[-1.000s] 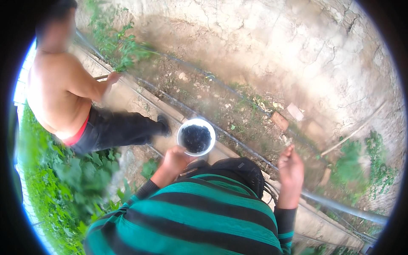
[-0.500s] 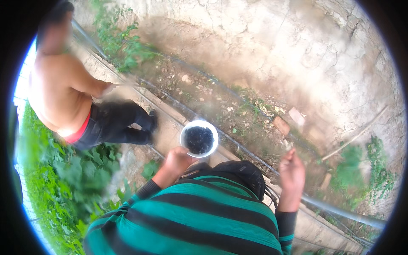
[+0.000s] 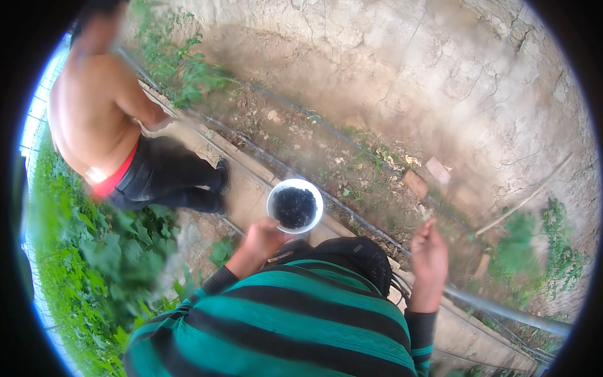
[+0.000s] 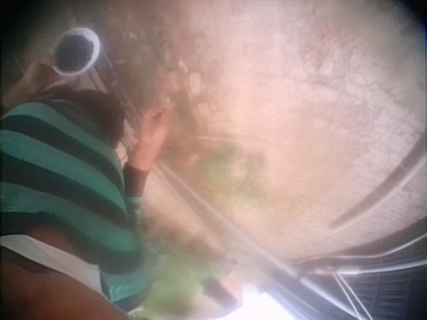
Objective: The person walks along a raised garden bed inside a greenhouse, holding a white cup filled with dark seeds. They repeatedly reach into the cup with their right hand and place seeds into the soil along a row. Another person is visible working nearby. The person also briefly adjusts a plant stem against a support wire.
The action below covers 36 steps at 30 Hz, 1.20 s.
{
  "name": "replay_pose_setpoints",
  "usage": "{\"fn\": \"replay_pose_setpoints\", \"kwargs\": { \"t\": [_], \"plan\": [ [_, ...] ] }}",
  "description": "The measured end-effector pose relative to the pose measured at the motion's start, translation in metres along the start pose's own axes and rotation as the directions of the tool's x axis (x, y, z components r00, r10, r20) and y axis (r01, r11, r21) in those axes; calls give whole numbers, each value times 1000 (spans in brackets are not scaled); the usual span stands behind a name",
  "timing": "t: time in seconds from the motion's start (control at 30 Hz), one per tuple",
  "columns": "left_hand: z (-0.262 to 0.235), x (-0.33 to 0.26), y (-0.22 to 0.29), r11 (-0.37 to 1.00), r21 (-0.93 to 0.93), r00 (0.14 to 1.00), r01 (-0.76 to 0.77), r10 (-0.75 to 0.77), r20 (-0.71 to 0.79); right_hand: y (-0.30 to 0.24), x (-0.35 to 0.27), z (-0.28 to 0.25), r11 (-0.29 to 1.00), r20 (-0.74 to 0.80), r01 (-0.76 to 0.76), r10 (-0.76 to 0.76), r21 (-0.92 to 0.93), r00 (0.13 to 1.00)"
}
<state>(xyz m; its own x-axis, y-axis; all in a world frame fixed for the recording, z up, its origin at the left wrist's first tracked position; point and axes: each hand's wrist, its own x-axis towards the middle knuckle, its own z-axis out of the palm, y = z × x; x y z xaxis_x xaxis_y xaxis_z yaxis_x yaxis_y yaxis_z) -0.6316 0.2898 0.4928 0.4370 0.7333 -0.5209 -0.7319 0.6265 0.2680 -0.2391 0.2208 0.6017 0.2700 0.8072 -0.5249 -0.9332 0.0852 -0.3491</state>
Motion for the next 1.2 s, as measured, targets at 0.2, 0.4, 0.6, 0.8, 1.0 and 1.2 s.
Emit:
{"fn": "replay_pose_setpoints", "kwargs": {
  "t": [0.2,0.4,0.6,0.8,1.0,1.2],
  "plan": [
    [6,-4,1,1000,-11,1000,-3,4,8,3,-2,4,1000,18,-11,11,0,1000],
    [1,-2,-1,1000,0,1000,-8,8,-19,2,1,-3,1000,37,-23,23,16,999],
    [4,0,-4,1000,14,999,-19,19,-35,4,4,-10,995,106,-84,77,62,991],
    [-1,1,-5,997,74,999,11,-7,-52,4,1,-12,999,80,-41,40,8,996],
    [-5,2,-6,998,60,1000,7,-6,-17,1,2,-14,999,109,-52,53,-8,993],
    [0,-1,-7,999,34,1000,21,-21,-10,2,1,-9,997,121,-77,77,-2,990]
  ]
}}
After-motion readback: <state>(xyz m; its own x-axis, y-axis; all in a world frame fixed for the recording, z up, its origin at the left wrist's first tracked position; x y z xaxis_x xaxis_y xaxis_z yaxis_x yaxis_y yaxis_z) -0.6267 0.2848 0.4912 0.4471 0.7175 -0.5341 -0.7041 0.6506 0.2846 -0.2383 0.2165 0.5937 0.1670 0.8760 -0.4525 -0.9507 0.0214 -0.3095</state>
